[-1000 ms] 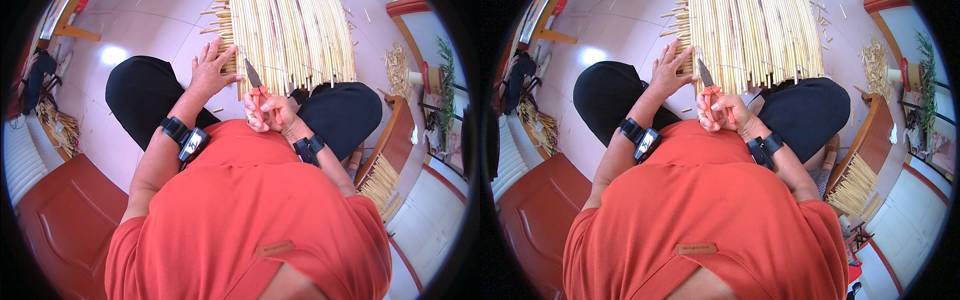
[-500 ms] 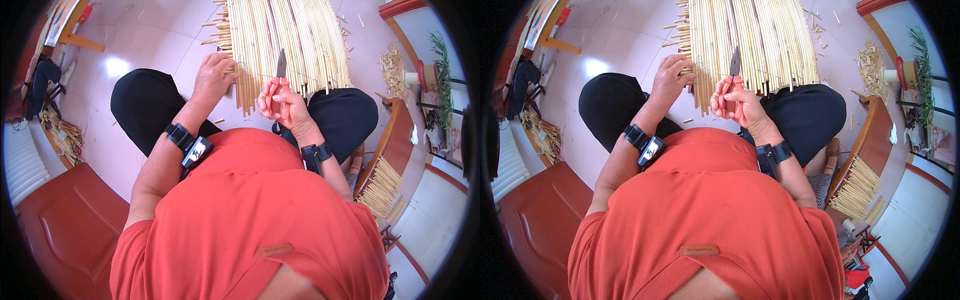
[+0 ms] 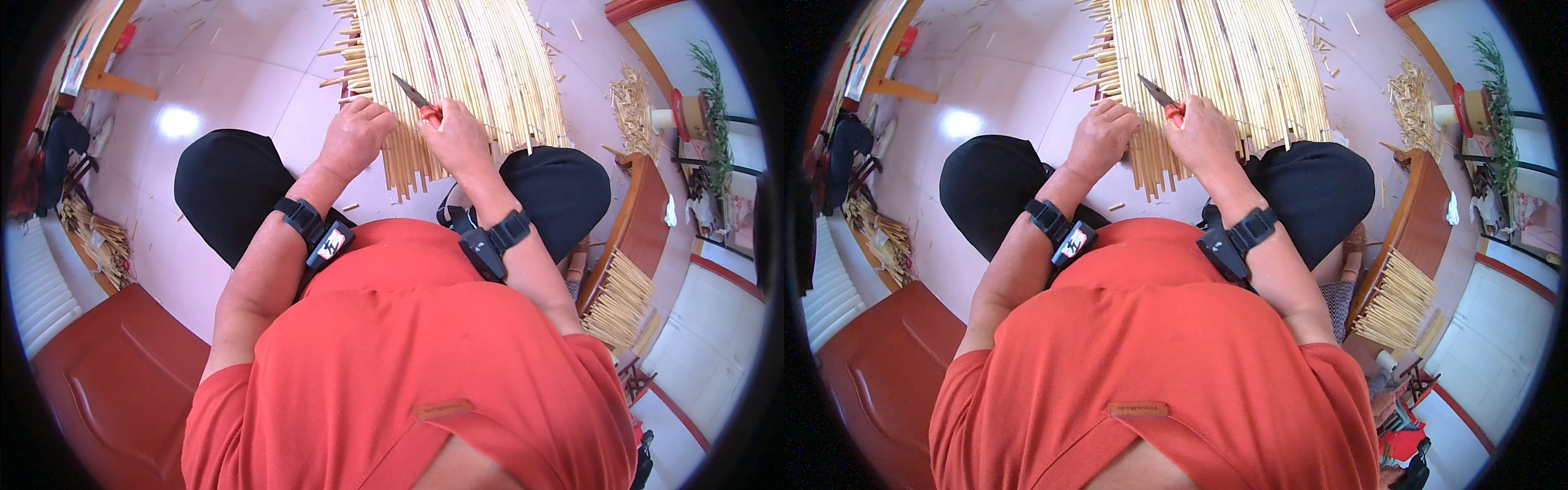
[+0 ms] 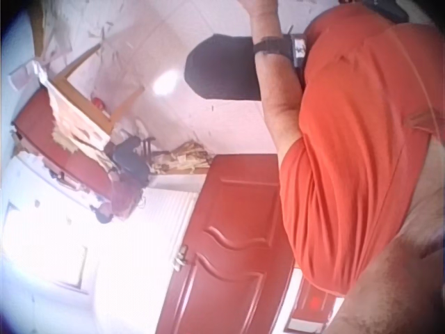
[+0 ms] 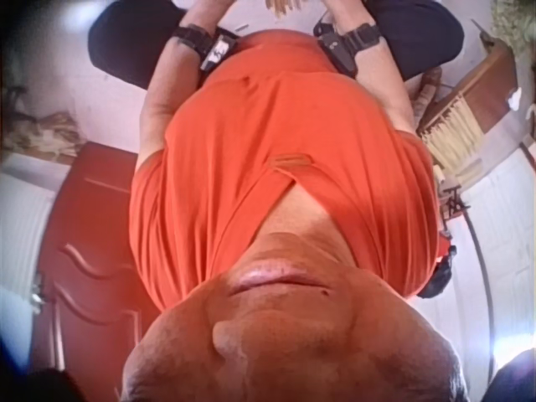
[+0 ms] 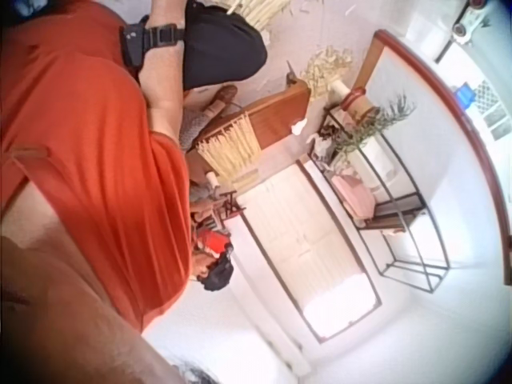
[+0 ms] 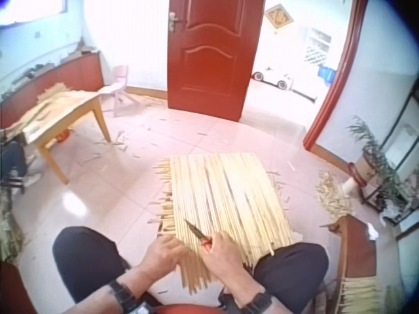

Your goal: The recorder is weaving together bundles of straw using a needle and thread to create a mat.

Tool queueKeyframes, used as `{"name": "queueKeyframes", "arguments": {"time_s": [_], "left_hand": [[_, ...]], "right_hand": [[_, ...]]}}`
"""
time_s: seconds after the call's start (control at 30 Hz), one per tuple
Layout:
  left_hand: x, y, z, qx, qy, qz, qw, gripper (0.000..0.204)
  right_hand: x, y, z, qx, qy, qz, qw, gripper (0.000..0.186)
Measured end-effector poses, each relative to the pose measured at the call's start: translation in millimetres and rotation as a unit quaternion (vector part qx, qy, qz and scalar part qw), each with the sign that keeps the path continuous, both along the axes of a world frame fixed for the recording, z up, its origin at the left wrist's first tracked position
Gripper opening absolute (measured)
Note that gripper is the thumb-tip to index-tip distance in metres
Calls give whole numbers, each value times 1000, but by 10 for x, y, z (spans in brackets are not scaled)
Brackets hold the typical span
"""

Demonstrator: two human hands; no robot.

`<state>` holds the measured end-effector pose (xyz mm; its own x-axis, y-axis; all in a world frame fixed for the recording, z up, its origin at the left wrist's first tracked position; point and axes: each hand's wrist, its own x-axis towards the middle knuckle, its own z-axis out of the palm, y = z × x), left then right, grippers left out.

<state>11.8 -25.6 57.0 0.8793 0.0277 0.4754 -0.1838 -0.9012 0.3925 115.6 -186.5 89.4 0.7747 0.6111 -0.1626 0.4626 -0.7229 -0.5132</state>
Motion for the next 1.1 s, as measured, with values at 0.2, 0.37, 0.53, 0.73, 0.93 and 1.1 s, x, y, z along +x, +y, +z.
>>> {"name": "queueKeyframes", "arguments": {"time_s": [0.2, 0.37, 0.53, 0.73, 0.93, 1.1], "left_hand": [[49, -20, -44, -13, -38, -39, 998, 9], [104, -35, -95, -27, -5, -28, 999, 9], [148, -36, -113, -54, -17, -29, 998, 8], [146, -70, -78, -54, -24, -33, 998, 7], [-104, 132, 84, -184, -26, 161, 969, 44], [-408, 230, -3, -305, 147, 337, 879, 51]], "right_hand": [[287, 439, -275, 72, -199, 67, 975, 45], [496, 595, -442, 28, -183, 125, 975, 57], [542, 624, -529, 69, -205, 129, 968, 56], [518, 616, -565, 78, -242, 114, 960, 56], [563, 404, -256, 198, -45, 60, 977, 47], [335, -306, 97, 404, 419, -80, 809, 30]]}}
